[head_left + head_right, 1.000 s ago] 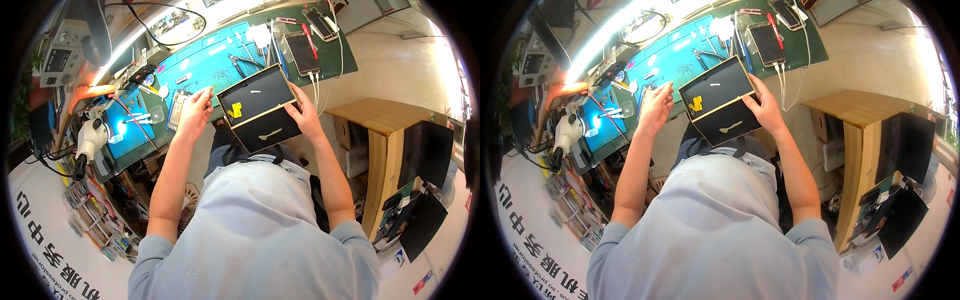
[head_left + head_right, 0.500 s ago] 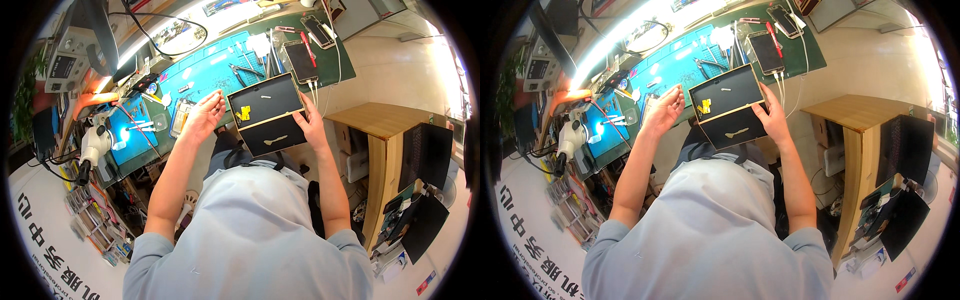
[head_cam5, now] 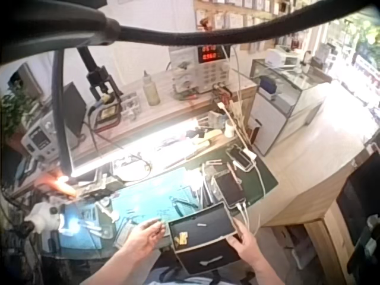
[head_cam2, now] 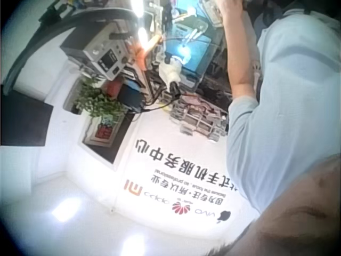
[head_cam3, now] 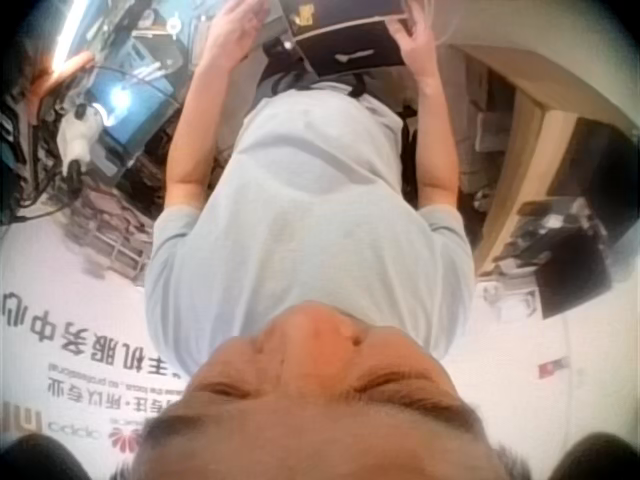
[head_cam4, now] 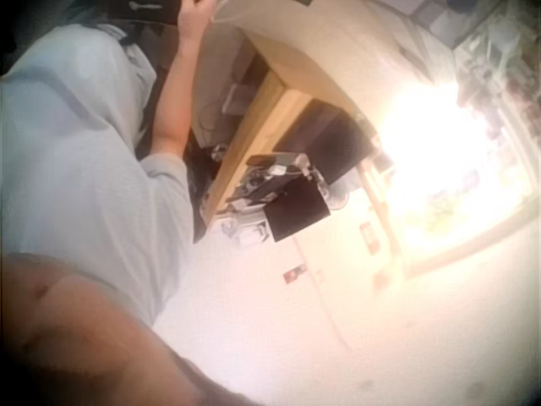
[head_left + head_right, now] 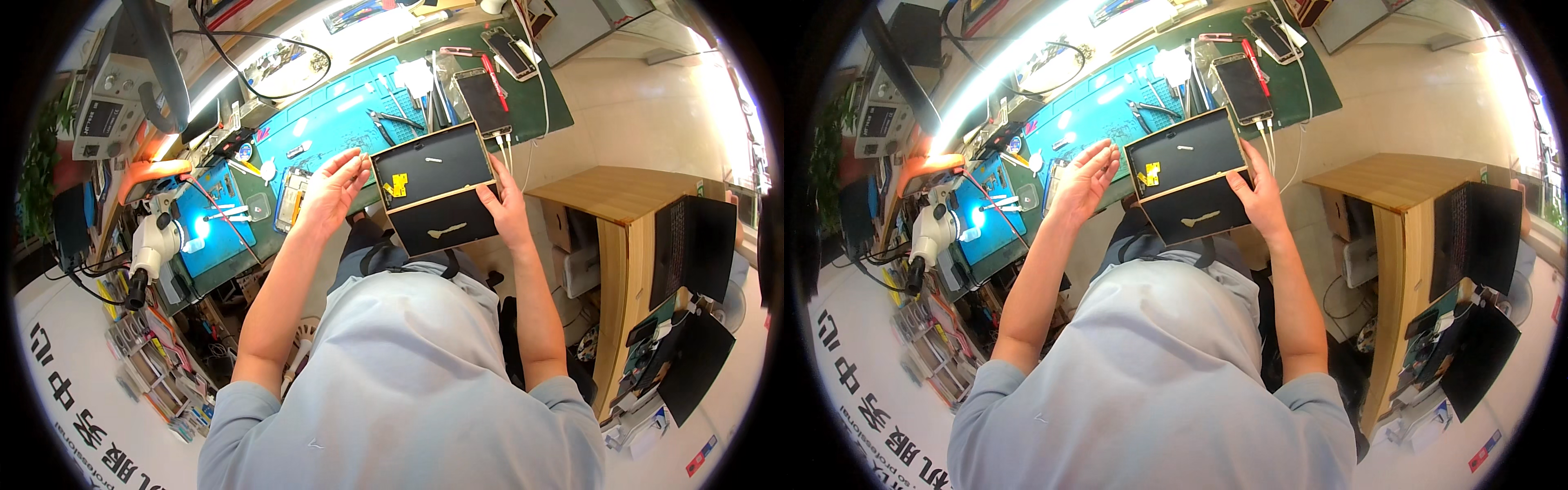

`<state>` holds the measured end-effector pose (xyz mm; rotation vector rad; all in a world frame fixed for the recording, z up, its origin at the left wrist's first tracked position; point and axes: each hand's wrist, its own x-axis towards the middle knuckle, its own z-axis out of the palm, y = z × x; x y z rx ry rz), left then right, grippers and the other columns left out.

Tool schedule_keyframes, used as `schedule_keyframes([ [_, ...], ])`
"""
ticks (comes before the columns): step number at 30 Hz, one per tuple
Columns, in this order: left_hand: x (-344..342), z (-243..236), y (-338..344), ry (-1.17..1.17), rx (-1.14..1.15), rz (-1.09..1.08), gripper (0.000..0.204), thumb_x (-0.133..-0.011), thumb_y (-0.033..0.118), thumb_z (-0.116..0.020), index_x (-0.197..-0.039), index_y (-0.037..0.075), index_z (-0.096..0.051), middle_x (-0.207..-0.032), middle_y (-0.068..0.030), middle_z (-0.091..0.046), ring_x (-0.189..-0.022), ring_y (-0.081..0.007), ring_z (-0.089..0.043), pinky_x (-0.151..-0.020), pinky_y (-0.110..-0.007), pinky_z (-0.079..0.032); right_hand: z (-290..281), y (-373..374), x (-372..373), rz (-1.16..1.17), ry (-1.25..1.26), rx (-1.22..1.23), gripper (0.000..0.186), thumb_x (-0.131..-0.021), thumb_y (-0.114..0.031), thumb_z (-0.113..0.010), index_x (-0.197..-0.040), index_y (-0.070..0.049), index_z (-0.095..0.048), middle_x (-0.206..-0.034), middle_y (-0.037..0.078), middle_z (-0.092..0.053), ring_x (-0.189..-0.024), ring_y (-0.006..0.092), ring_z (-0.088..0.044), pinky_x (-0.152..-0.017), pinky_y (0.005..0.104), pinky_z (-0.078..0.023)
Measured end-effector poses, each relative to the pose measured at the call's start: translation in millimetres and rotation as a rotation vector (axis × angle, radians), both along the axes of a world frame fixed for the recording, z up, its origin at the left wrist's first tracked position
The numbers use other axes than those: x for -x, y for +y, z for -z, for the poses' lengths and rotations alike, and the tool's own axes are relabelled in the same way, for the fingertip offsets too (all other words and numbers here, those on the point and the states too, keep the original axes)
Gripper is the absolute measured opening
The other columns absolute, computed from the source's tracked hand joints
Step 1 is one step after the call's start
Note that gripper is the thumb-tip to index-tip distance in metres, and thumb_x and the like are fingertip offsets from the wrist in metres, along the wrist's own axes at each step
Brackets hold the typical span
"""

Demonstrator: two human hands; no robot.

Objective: The person disassembles a blue smartphone, removes the battery, and uses a plastic pry tool to separate the back cover. They then handle the internal components and the back cover separately, placing parts into a black tray on the workbench.

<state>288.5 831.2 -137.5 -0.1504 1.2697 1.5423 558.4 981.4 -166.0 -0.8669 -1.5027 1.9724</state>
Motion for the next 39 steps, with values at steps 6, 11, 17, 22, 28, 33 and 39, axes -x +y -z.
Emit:
schedule_keyframes([
  [6,-3,-6,2,0.014,0.007,0.017,0.033,-0.093,0.003,-0.061,-0.124,-0.003,-0.053,-0.116,-0.0137,-0.061,-0.106,-0.0208,-0.062,-0.091,-0.028,-0.055,-3,1,-1,0.008,-0.005,-0.033,0.060,-0.094,-0.013,-0.061,-0.144,0.005,-0.033,-0.139,0.014,-0.048,-0.125,0.0177,-0.048,-0.105,0.0296,-0.036],
  [11,-4,-5,2,-0.031,0.017,0.019,0.033,-0.094,0.003,-0.059,-0.125,-0.003,-0.052,-0.117,-0.0146,-0.060,-0.108,-0.0222,-0.062,-0.092,-0.031,-0.055,-3,1,-1,0.011,0.004,-0.028,0.060,-0.094,-0.013,-0.061,-0.144,0.005,-0.033,-0.139,0.014,-0.049,-0.125,0.0178,-0.047,-0.105,0.0295,-0.036],
  [17,-5,2,-2,-0.025,0.018,0.029,0.026,-0.094,0.004,-0.061,-0.118,-0.002,-0.057,-0.109,-0.0109,-0.063,-0.097,-0.0177,-0.063,-0.088,-0.028,-0.053,-4,1,1,-0.001,0.002,-0.016,0.059,-0.094,-0.011,-0.061,-0.144,0.005,-0.033,-0.139,0.013,-0.048,-0.126,0.0184,-0.047,-0.106,0.0301,-0.035],
  [22,-18,11,-15,-0.043,-0.022,0.031,0.029,-0.092,0.002,-0.062,-0.120,-0.004,-0.056,-0.108,-0.0106,-0.063,-0.096,-0.0168,-0.062,-0.088,-0.028,-0.053,-5,2,2,-0.015,-0.024,-0.048,0.058,-0.095,-0.011,-0.060,-0.144,0.004,-0.034,-0.139,0.014,-0.049,-0.127,0.0192,-0.047,-0.107,0.0310,-0.035],
  [28,-14,30,-37,-0.039,0.078,-0.089,0.036,-0.090,-0.002,-0.062,-0.125,-0.004,-0.051,-0.112,-0.0134,-0.060,-0.102,-0.0198,-0.062,-0.087,-0.027,-0.055,-1,6,4,-0.038,-0.026,-0.049,0.058,-0.095,-0.010,-0.060,-0.144,0.005,-0.033,-0.138,0.014,-0.049,-0.126,0.0192,-0.048,-0.106,0.0303,-0.036],
  [33,20,35,-46,0.000,0.132,-0.094,0.039,-0.088,0.000,-0.066,-0.123,-0.001,-0.052,-0.108,-0.0127,-0.062,-0.100,-0.0208,-0.063,-0.085,-0.027,-0.056,-3,8,8,-0.044,-0.013,-0.029,0.059,-0.094,-0.010,-0.060,-0.144,0.006,-0.033,-0.139,0.014,-0.049,-0.126,0.0192,-0.048,-0.107,0.0303,-0.036],
  [39,75,50,-26,0.099,0.153,-0.084,0.035,-0.082,0.008,-0.076,-0.115,0.005,-0.062,-0.098,-0.0010,-0.066,-0.083,-0.0093,-0.057,-0.073,-0.024,-0.043,5,2,2,0.015,-0.006,0.020,0.059,-0.094,-0.011,-0.060,-0.144,0.005,-0.033,-0.139,0.012,-0.048,-0.127,0.0179,-0.047,-0.106,0.0296,-0.035],
])
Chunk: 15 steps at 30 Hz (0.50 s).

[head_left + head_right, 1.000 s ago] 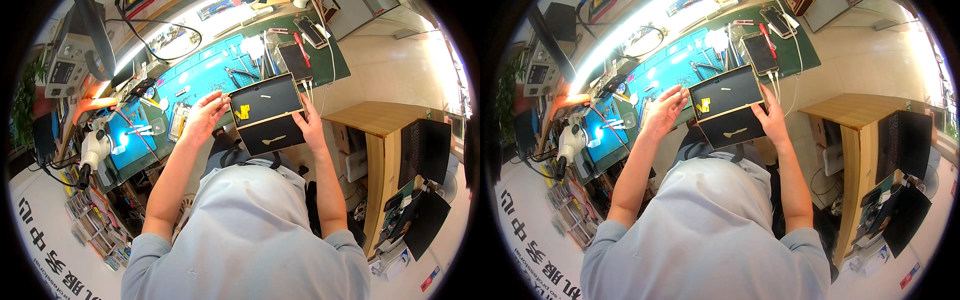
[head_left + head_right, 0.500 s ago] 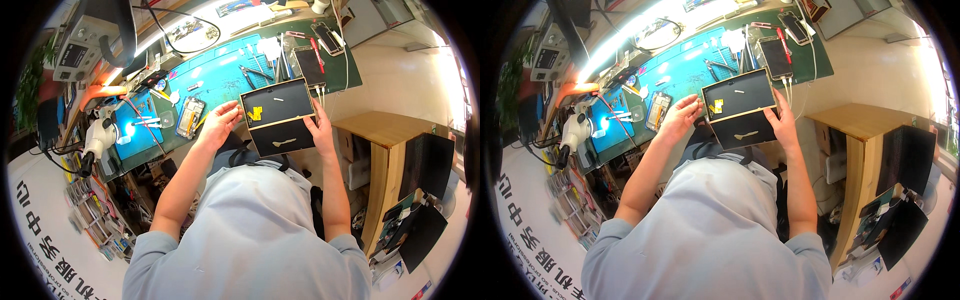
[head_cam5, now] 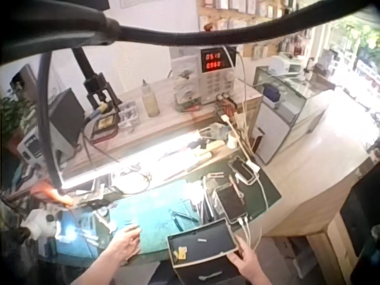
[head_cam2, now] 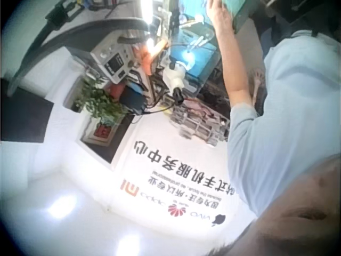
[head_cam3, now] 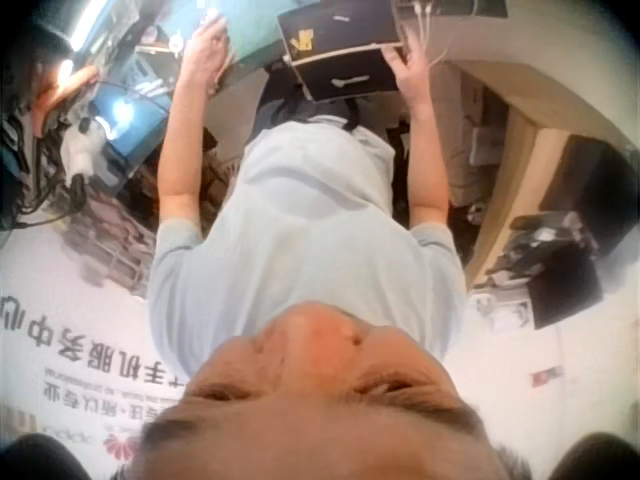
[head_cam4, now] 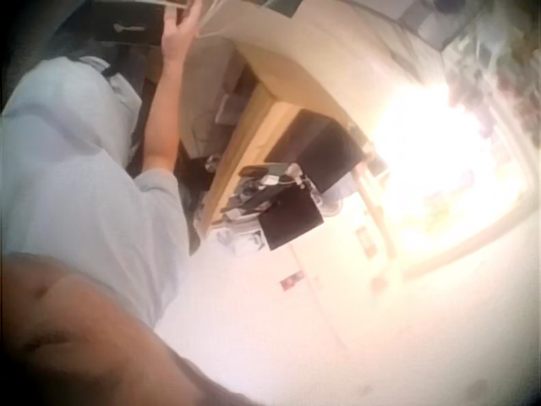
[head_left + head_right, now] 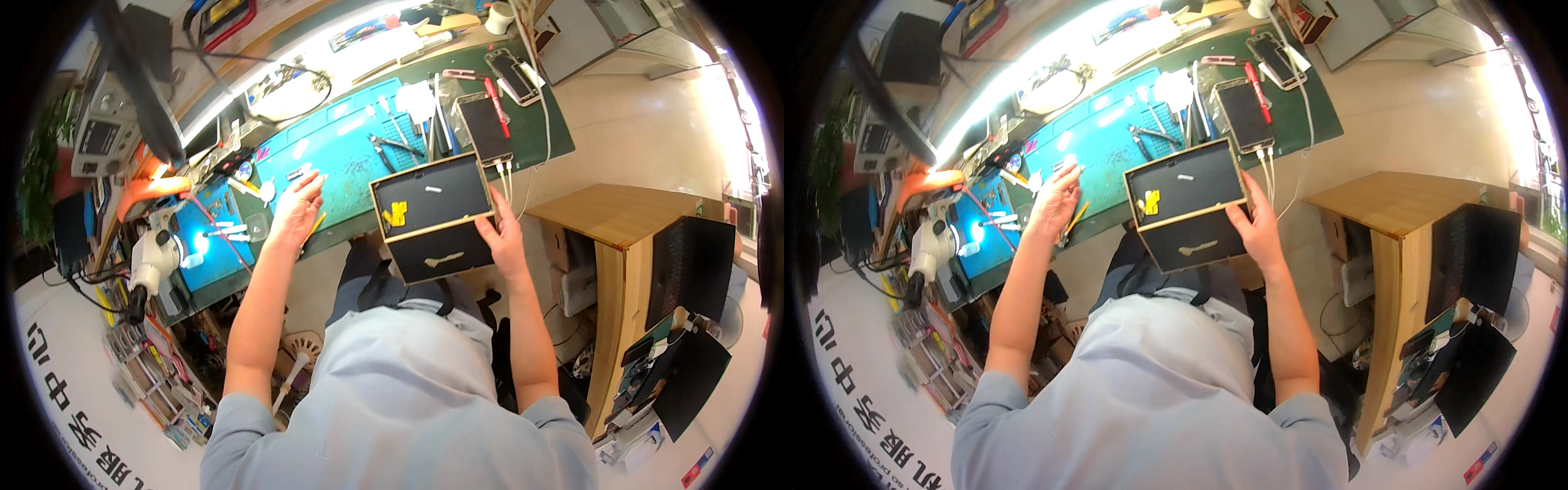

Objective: The person disassembles a blue smartphone, removes the battery, and uses a plastic pry tool to separate the back cover. They then handle the internal components and the back cover separately, placing parts into a black tray on the workbench.

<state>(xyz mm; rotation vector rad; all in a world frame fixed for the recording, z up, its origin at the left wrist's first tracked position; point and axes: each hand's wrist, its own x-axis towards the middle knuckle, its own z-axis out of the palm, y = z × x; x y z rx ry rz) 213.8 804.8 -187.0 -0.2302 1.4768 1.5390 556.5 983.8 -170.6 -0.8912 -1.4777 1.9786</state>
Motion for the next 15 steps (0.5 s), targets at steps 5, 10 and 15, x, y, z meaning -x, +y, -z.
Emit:
schedule_keyframes([
  [5,37,6,32,0.051,0.005,-0.004,0.035,-0.084,0.009,-0.074,-0.117,0.006,-0.062,-0.099,0.0000,-0.064,-0.083,-0.0072,-0.055,-0.071,-0.022,-0.044,3,-4,-9,0.025,-0.024,0.058,0.062,-0.094,-0.014,-0.062,-0.145,0.005,-0.032,-0.140,0.012,-0.047,-0.126,0.0170,-0.047,-0.105,0.0292,-0.036],
  [10,63,12,62,0.091,-0.006,0.002,0.032,-0.088,0.008,-0.070,-0.118,0.003,-0.062,-0.103,-0.0026,-0.064,-0.086,-0.0090,-0.057,-0.074,-0.021,-0.049,7,-6,-12,0.024,-0.034,0.118,0.064,-0.094,-0.015,-0.062,-0.146,0.005,-0.030,-0.141,0.013,-0.046,-0.126,0.0171,-0.047,-0.105,0.0294,-0.036],
  [15,107,26,81,0.081,-0.055,-0.104,0.029,-0.091,0.006,-0.065,-0.118,0.001,-0.060,-0.103,-0.0057,-0.064,-0.087,-0.0111,-0.059,-0.076,-0.022,-0.051,15,-13,-2,0.003,0.004,0.192,0.066,-0.094,-0.016,-0.062,-0.146,0.006,-0.029,-0.141,0.013,-0.046,-0.126,0.0169,-0.047,-0.105,0.0295,-0.035],
])
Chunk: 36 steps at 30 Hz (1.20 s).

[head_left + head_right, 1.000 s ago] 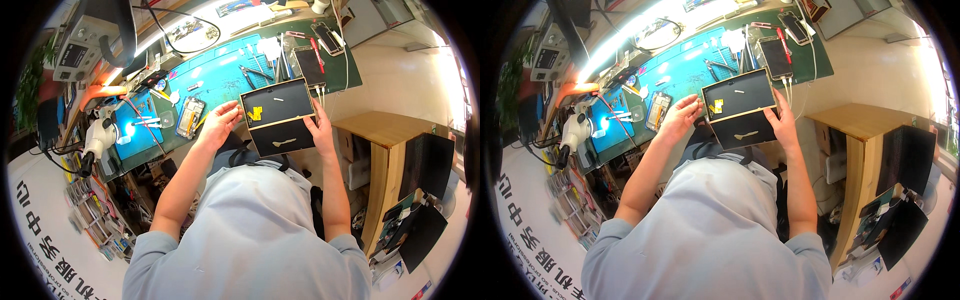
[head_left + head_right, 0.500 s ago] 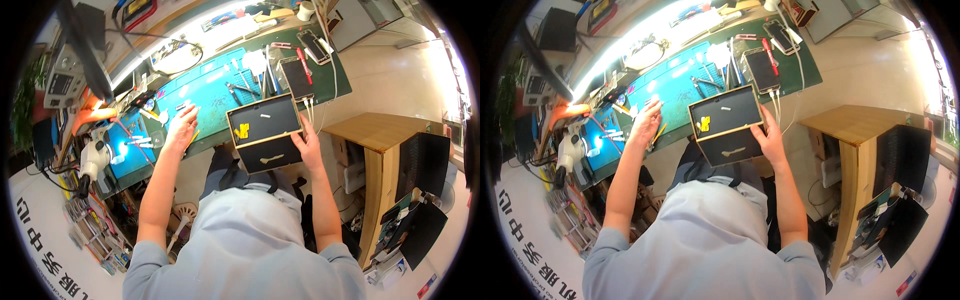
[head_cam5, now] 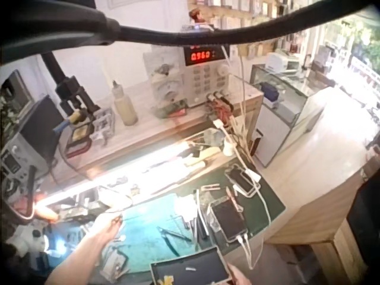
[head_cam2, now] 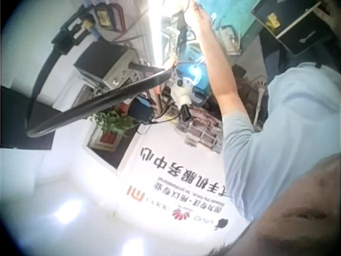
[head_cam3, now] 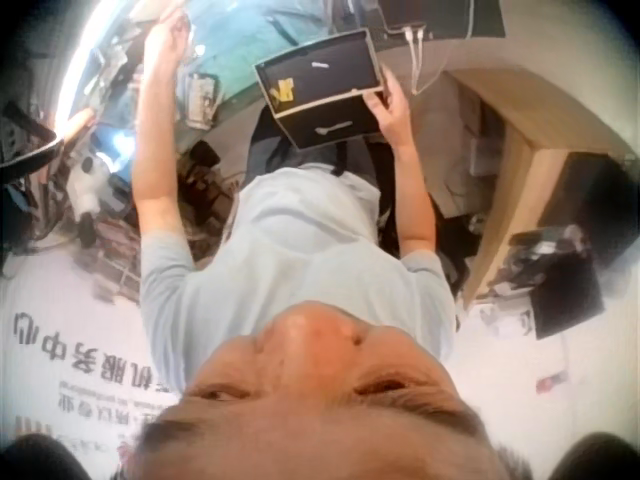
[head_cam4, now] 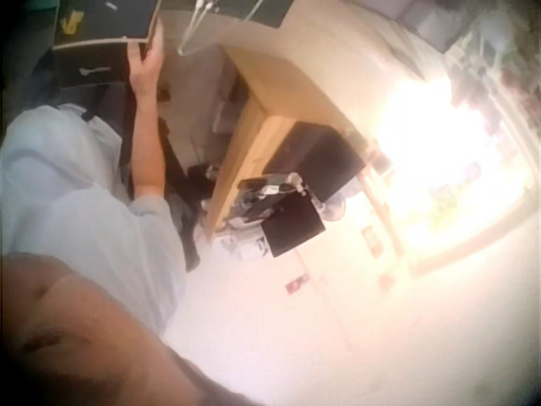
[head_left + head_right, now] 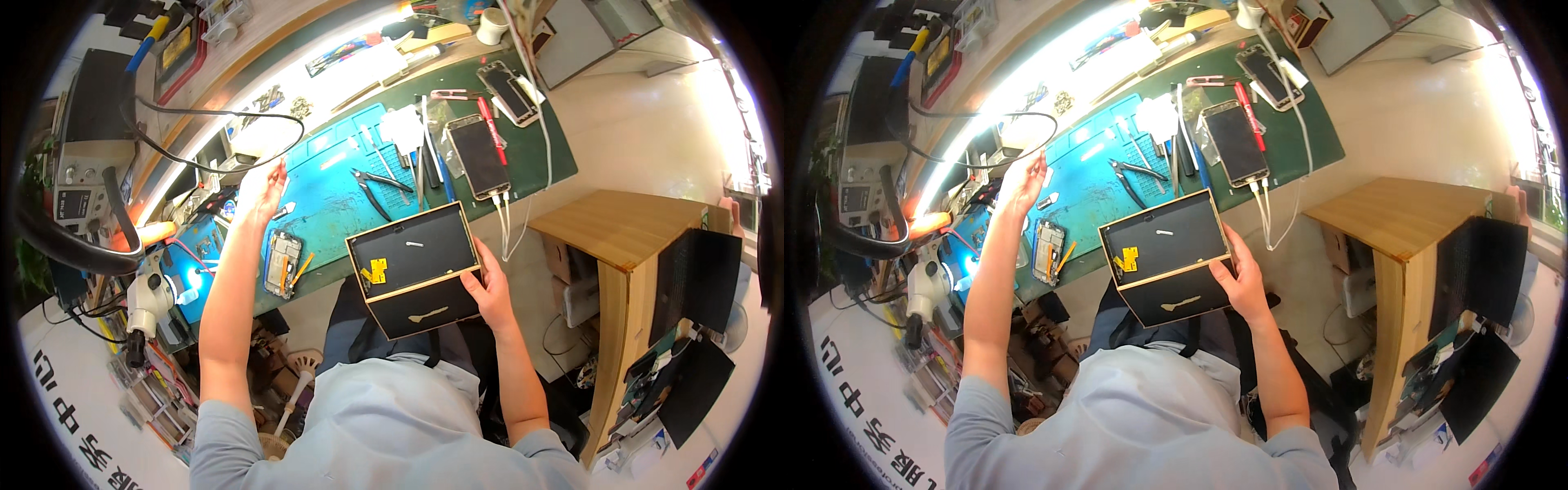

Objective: The person disassembles a blue smartphone, removes the battery, and uses a plastic pry tool to separate the back cover. They then handle the internal components and the back cover separately, placing parts into a black tray on the workbench.

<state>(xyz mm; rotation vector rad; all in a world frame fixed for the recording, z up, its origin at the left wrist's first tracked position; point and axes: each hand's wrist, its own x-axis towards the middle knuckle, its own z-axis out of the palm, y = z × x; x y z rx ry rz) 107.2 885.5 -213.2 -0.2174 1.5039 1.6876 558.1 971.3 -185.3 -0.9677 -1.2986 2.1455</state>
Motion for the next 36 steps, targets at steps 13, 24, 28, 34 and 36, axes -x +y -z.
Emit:
schedule_keyframes([
  [13,102,-46,36,1.596,1.094,0.874,0.026,-0.094,0.019,-0.054,-0.110,0.000,-0.061,-0.105,-0.0151,-0.065,-0.098,-0.0278,-0.060,-0.083,-0.034,-0.050,7,-4,9,0.027,-0.049,0.037,0.065,-0.092,-0.013,-0.062,-0.145,0.006,-0.030,-0.141,0.013,-0.046,-0.128,0.0187,-0.046,-0.108,0.0311,-0.034],
  [24,197,1,4,1.535,1.451,0.987,0.030,-0.093,0.028,-0.052,-0.104,0.003,-0.066,-0.103,-0.0163,-0.066,-0.095,-0.0304,-0.060,-0.080,-0.039,-0.048,5,-5,-2,0.040,-0.066,0.038,0.065,-0.092,-0.013,-0.063,-0.145,0.005,-0.031,-0.142,0.014,-0.044,-0.130,0.0199,-0.044,-0.109,0.0316,-0.032],
  [28,192,-5,12,1.480,1.401,0.909,0.029,-0.095,0.026,-0.051,-0.104,0.003,-0.066,-0.103,-0.0134,-0.065,-0.093,-0.0256,-0.059,-0.077,-0.036,-0.047,0,-10,1,0.035,-0.042,0.042,0.065,-0.092,-0.013,-0.063,-0.146,0.005,-0.030,-0.142,0.013,-0.045,-0.129,0.0192,-0.045,-0.108,0.0311,-0.033],
  [34,147,-23,2,1.315,1.048,0.568,0.028,-0.096,0.025,-0.050,-0.105,0.004,-0.067,-0.102,-0.0090,-0.065,-0.091,-0.0184,-0.058,-0.074,-0.031,-0.046,-10,-8,2,0.007,-0.015,0.031,0.065,-0.093,-0.013,-0.062,-0.146,0.006,-0.029,-0.141,0.013,-0.046,-0.126,0.0176,-0.046,-0.106,0.0296,-0.035],
  [36,96,-38,-14,1.057,0.580,0.301,0.028,-0.097,0.024,-0.049,-0.105,0.004,-0.067,-0.101,-0.0075,-0.064,-0.090,-0.0160,-0.057,-0.072,-0.029,-0.046,-13,-5,2,0.007,-0.030,0.026,0.065,-0.093,-0.013,-0.062,-0.146,0.006,-0.029,-0.141,0.013,-0.046,-0.126,0.0174,-0.047,-0.105,0.0293,-0.036],
])
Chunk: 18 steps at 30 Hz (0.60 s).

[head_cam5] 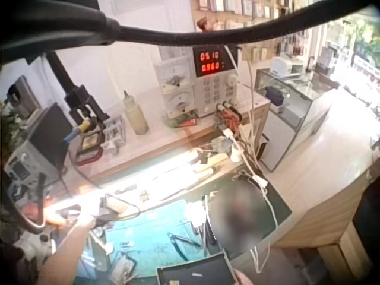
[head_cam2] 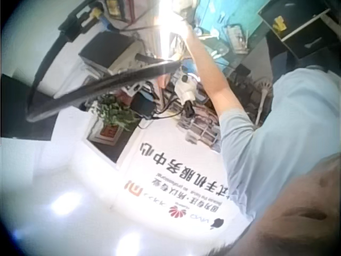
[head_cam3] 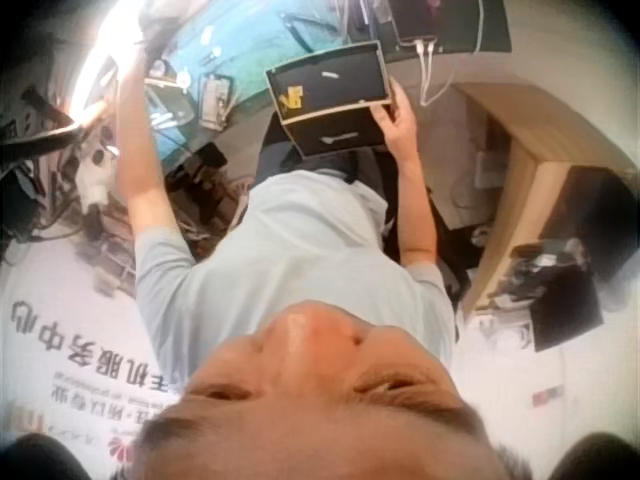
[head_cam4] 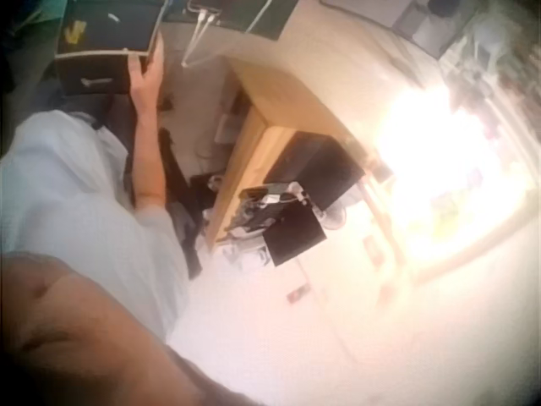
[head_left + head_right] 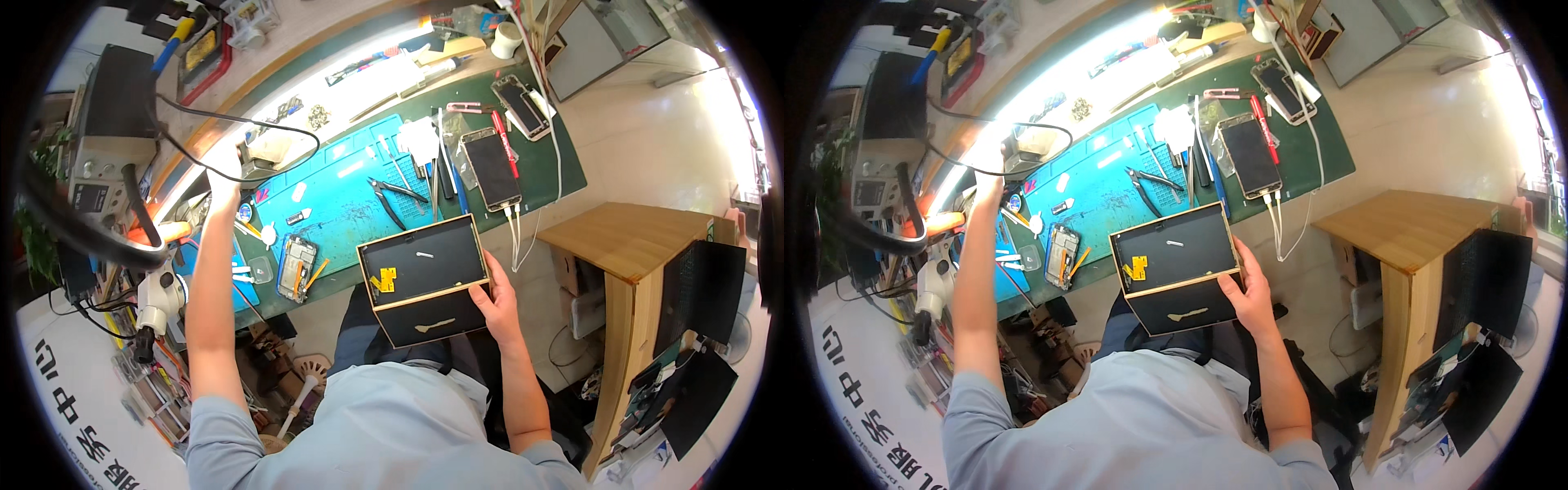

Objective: The person disassembles a blue smartphone, removes the battery, and uses a plastic pry tool to separate the back cover. They then handle the internal components and the back cover separately, placing parts into a black tray on the workbench.

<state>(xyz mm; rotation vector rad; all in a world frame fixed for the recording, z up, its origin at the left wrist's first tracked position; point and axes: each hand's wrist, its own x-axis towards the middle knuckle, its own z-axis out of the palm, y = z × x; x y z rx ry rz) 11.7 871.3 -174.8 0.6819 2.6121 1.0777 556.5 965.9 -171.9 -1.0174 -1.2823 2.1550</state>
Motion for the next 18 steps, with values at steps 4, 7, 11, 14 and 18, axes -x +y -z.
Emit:
schedule_keyframes([
  [4,-111,-22,-64,-0.561,-0.592,0.178,0.024,-0.082,-0.004,-0.054,-0.105,-0.003,-0.059,-0.094,-0.0061,-0.061,-0.082,-0.0117,-0.052,-0.071,-0.021,-0.043,-15,4,11,0.015,0.016,-0.055,0.061,-0.094,-0.008,-0.058,-0.146,0.006,-0.029,-0.142,0.014,-0.045,-0.127,0.0183,-0.046,-0.105,0.0302,-0.037],
  [7,-205,-36,-97,-1.033,-0.648,-0.167,0.040,-0.076,-0.017,-0.046,-0.112,-0.007,-0.058,-0.108,-0.0111,-0.062,-0.090,-0.0152,-0.058,-0.079,-0.024,-0.050,-14,10,13,-0.040,0.034,-0.102,0.059,-0.094,-0.005,-0.057,-0.145,0.006,-0.030,-0.144,0.016,-0.043,-0.132,0.0212,-0.042,-0.110,0.0325,-0.032],
  [11,-304,-42,-154,-1.323,-0.656,-0.438,0.036,-0.093,-0.010,-0.044,-0.129,-0.008,-0.046,-0.123,-0.0209,-0.056,-0.116,-0.0278,-0.058,-0.099,-0.037,-0.051,-19,24,24,-0.160,-0.010,-0.262,0.057,-0.094,-0.005,-0.057,-0.144,0.006,-0.032,-0.142,0.015,-0.045,-0.131,0.0202,-0.043,-0.109,0.0320,-0.033],
  [14,-348,-46,-180,-1.406,-0.729,-0.544,0.035,-0.097,-0.003,-0.047,-0.132,-0.009,-0.042,-0.126,-0.0220,-0.054,-0.116,-0.0295,-0.058,-0.100,-0.038,-0.052,-22,30,43,-0.229,0.027,-0.244,0.056,-0.094,-0.005,-0.057,-0.144,0.004,-0.034,-0.139,0.013,-0.048,-0.127,0.0186,-0.047,-0.106,0.0300,-0.036],
  [18,-366,-41,-210,-1.405,-0.788,-0.605,0.032,-0.098,0.001,-0.051,-0.128,-0.008,-0.045,-0.122,-0.0195,-0.057,-0.115,-0.0260,-0.058,-0.098,-0.034,-0.053,8,18,73,-0.190,0.015,-0.200,0.057,-0.095,-0.006,-0.057,-0.146,0.000,-0.032,-0.137,0.012,-0.048,-0.124,0.0188,-0.048,-0.105,0.0309,-0.037],
])
